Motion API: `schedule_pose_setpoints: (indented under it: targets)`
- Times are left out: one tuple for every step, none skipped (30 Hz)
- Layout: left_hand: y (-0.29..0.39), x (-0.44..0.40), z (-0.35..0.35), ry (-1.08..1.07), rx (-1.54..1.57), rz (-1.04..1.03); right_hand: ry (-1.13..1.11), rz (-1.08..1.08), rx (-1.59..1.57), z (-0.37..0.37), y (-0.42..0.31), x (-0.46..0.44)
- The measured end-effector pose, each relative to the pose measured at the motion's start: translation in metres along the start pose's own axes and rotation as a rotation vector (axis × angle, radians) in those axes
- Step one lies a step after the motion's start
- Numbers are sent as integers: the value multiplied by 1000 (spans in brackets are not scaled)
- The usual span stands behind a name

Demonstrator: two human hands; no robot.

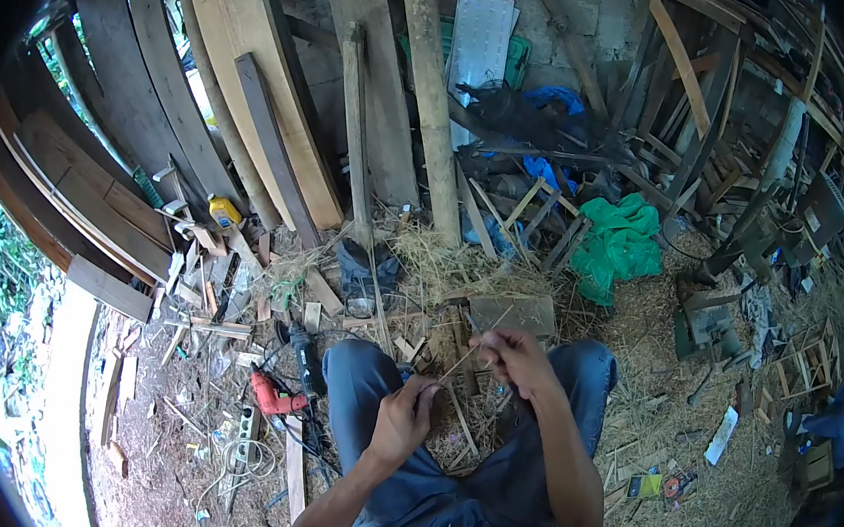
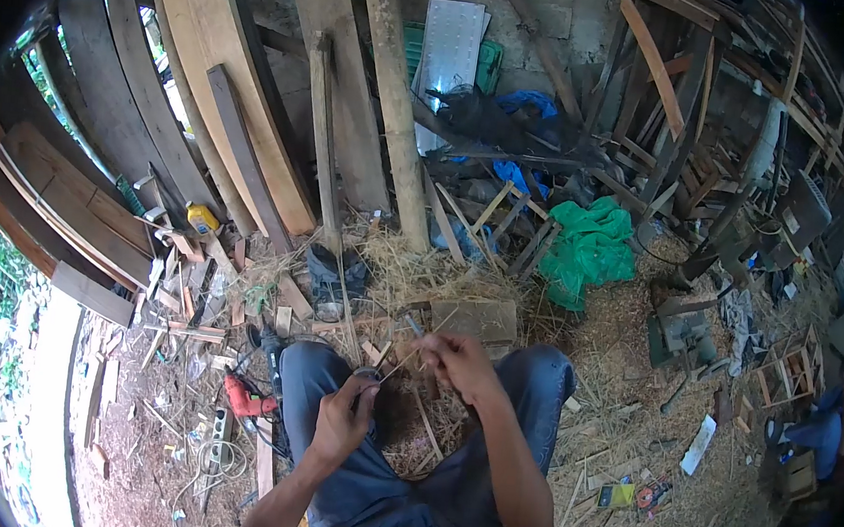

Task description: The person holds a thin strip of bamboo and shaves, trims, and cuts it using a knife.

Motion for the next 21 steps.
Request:
schedule_pose_setpoints:
  targets:
    - [-2,3,-1,-23,-4,10,33,-20,-49,11,2,-1]
    - [-4,7,-2,-45,-9,19,66,-39,-99,21,5,-1]
    - [-6,9,-3,-47,-9,19,58,-33,-98,27,4,-1]
    - [-9,12,-5,-50,-12,22,57,-32,-97,28,5,-1]
    - [-11,12,-6,-52,-15,24,68,-29,-91,29,6,-1]
    - [-9,12,-4,-48,-12,25,79,-28,-83,30,5,0]
    - [-5,11,-2,-44,-27,22,80,-28,-77,32,4,1]
    - [-2,10,-1,-40,-42,16,77,-11,-88,33,1,1]
    - [-3,9,-2,-39,-41,12,73,8,-103,31,-4,1]
    - [-4,8,-1,-15,-47,1,70,11,-102,24,-5,1]
    - [-5,6,1,8,-52,-11,57,-16,-19,12,-2,1]
    - [-4,5,1,10,-52,-14,48,-44,64,2,3,3]
    - [-3,4,1,3,-69,-34,-35,-27,-24,-11,10,2]
    - [-2,3,1,-3,-88,-51,-37,-26,-24,-7,9,0]
    - [-2,4,5,-2,-92,-47,58,-40,-39,10,9,-1]
    - [-4,6,8,-24,-93,-12,153,-58,-55,29,9,-2]
    - [-7,8,8,-49,-93,23,116,-23,-164,43,5,-5]
    - [-9,10,8,-52,-93,22,118,-23,-166,45,6,-4]
    - [-9,12,5,-62,-70,-22,120,-28,-148,46,5,-4]
    - [-7,14,2,-70,-44,-65,121,-34,-126,50,4,-4]
    - [-7,14,2,-69,-39,-66,124,-34,-122,56,5,-3]
Point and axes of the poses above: each hand's wrist, its own x-axis away from the middle knuckle, its own z-axis out of the back of the hand, y = z × x, the point moved 9 cm from there along -x, towards the middle knuckle, and after that the axes turned 12 degrees about x, right-handed, at the moved point
